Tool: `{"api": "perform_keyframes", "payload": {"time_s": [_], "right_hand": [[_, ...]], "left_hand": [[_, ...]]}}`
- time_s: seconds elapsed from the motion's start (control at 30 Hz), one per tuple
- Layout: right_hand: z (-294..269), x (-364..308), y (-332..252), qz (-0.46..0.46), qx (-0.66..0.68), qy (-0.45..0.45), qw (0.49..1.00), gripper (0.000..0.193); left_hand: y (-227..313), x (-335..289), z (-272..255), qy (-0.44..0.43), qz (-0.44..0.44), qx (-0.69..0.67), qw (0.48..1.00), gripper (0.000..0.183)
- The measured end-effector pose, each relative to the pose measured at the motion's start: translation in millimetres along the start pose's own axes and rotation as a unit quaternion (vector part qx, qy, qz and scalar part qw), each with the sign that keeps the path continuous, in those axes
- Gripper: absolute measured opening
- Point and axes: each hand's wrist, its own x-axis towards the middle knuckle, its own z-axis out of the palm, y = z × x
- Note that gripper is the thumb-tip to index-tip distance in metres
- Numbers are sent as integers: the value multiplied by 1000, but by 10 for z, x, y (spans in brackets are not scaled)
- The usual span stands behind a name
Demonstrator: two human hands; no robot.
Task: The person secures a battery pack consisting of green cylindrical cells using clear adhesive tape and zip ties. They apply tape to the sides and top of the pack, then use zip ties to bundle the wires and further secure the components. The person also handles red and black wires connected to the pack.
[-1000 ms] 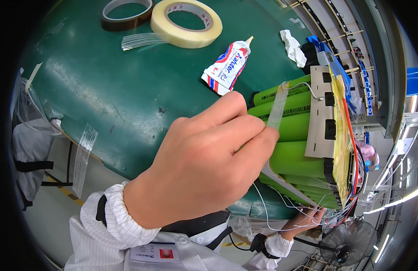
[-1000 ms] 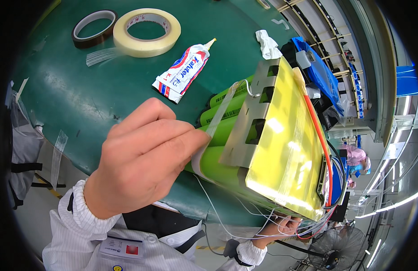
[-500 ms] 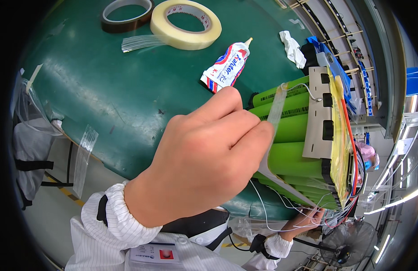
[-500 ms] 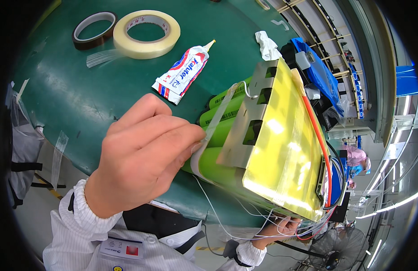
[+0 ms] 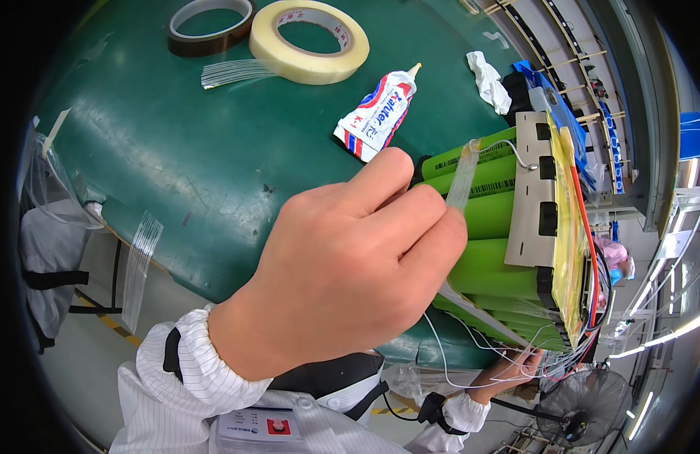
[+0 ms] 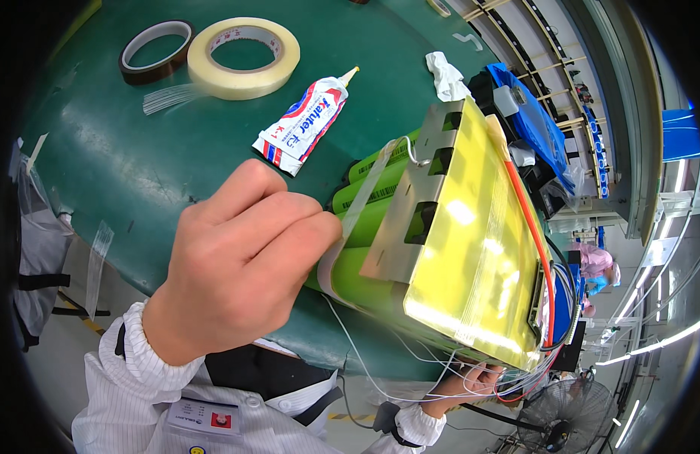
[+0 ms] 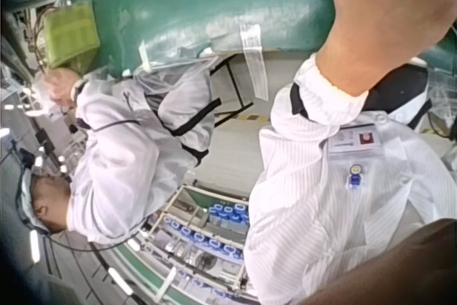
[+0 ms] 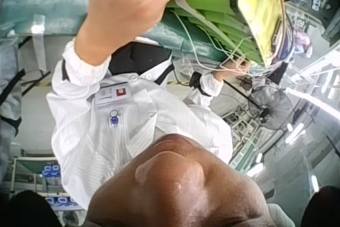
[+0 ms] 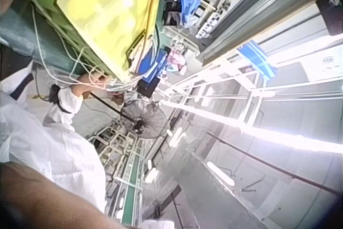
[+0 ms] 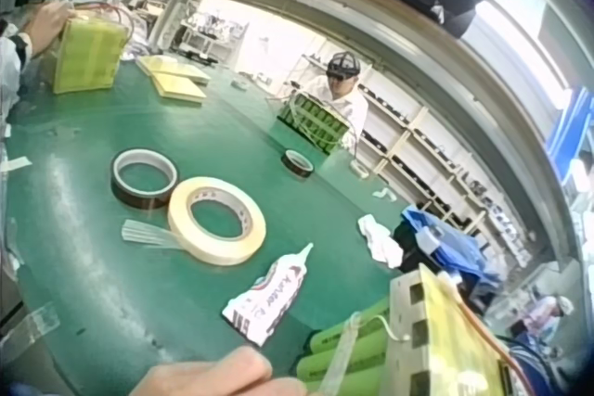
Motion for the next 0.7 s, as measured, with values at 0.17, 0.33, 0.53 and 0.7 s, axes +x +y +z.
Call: {"api": "perform_keyframes", "payload": {"time_s": [0.17, 0.33, 0.53, 0.7], "right_hand": [[28, -14, -31, 9, 7, 5, 1000, 22], [0, -8, -16, 3, -3, -5, 1000, 23], [16, -23, -26, 19, 10, -3, 1000, 23], [6, -19, -18, 23, 7, 4, 1000, 24]], "left_hand": [[-37, -16, 23, -15, 13, 8, 1000, 26], [-7, 4, 36, 3, 10, 1, 1000, 25], [-24, -27, 37, -10, 8, -2, 1000, 20], [-3, -70, 79, 21, -17, -35, 999, 23]]}}
